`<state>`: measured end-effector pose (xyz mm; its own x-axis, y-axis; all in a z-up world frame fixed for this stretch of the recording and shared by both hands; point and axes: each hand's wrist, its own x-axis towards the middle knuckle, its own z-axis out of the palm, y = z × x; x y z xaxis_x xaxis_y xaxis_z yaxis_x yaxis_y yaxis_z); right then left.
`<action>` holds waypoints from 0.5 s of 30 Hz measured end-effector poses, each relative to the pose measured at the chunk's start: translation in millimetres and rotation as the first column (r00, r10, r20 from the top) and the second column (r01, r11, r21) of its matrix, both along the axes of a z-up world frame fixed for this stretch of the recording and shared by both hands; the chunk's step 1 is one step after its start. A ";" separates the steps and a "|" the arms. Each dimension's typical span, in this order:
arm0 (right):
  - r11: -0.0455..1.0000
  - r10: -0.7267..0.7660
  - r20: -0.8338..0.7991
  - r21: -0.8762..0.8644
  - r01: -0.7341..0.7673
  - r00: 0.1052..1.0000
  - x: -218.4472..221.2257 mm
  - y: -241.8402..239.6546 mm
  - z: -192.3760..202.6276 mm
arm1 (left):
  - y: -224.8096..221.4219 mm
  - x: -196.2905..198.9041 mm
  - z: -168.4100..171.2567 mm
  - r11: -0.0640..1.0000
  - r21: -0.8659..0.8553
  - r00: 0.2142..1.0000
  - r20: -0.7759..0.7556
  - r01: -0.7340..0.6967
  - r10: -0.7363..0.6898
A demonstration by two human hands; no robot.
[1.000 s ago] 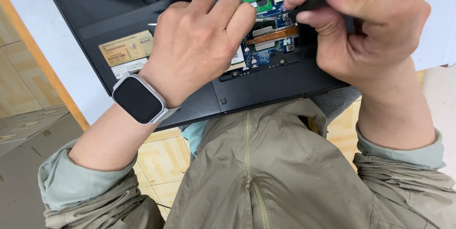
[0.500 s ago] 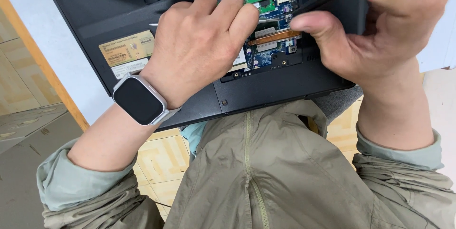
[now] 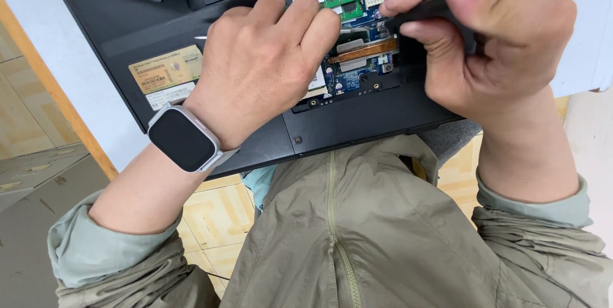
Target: Cleaning and manipulating internal laptop components using tweezers, a screwdriver, and a brush to reinstall or adjust the RAM module and surrounding wires.
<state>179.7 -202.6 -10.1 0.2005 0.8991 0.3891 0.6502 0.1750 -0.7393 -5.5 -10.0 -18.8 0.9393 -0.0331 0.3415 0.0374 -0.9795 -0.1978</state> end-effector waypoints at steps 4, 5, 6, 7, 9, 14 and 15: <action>0.983 -0.048 0.013 0.179 0.045 0.999 11.5 -7.3 -30.7 | 0.1 -0.4 -0.2 1.000 0.021 1.000 0.005 -0.006 0.006; 0.983 -0.047 0.013 0.180 0.044 0.999 7.7 -1.5 -15.5 | 0.2 -0.4 0.4 1.000 0.021 1.000 0.005 -0.007 0.007; 0.996 -0.007 0.056 0.093 0.002 0.998 4.0 4.2 -0.6 | 0.2 -0.3 0.8 1.000 0.020 1.000 0.007 -0.009 0.009; 0.999 0.034 0.092 0.003 -0.034 0.995 -0.1 9.1 14.1 | -0.2 -0.1 0.7 1.000 0.018 1.000 0.009 -0.009 0.009; 0.996 0.060 0.044 0.055 -0.063 0.997 0.4 1.4 -0.7 | -0.1 -0.1 1.0 1.000 0.011 1.000 0.005 -0.005 0.005; 0.987 0.063 -0.001 0.147 -0.062 0.998 0.3 2.9 -10.4 | 0.1 -0.6 0.1 1.000 0.009 1.000 0.011 -0.004 0.004; 0.984 0.053 -0.021 0.174 -0.049 0.998 0.4 4.3 -11.4 | 0.1 -0.5 0.2 1.000 0.008 1.000 0.006 -0.003 0.003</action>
<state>180.1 -198.3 -21.5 0.1679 0.8278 0.5353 0.6184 0.3344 -0.7112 -6.0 -10.0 -18.6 0.9372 -0.0334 0.3473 0.0412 -0.9778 -0.2052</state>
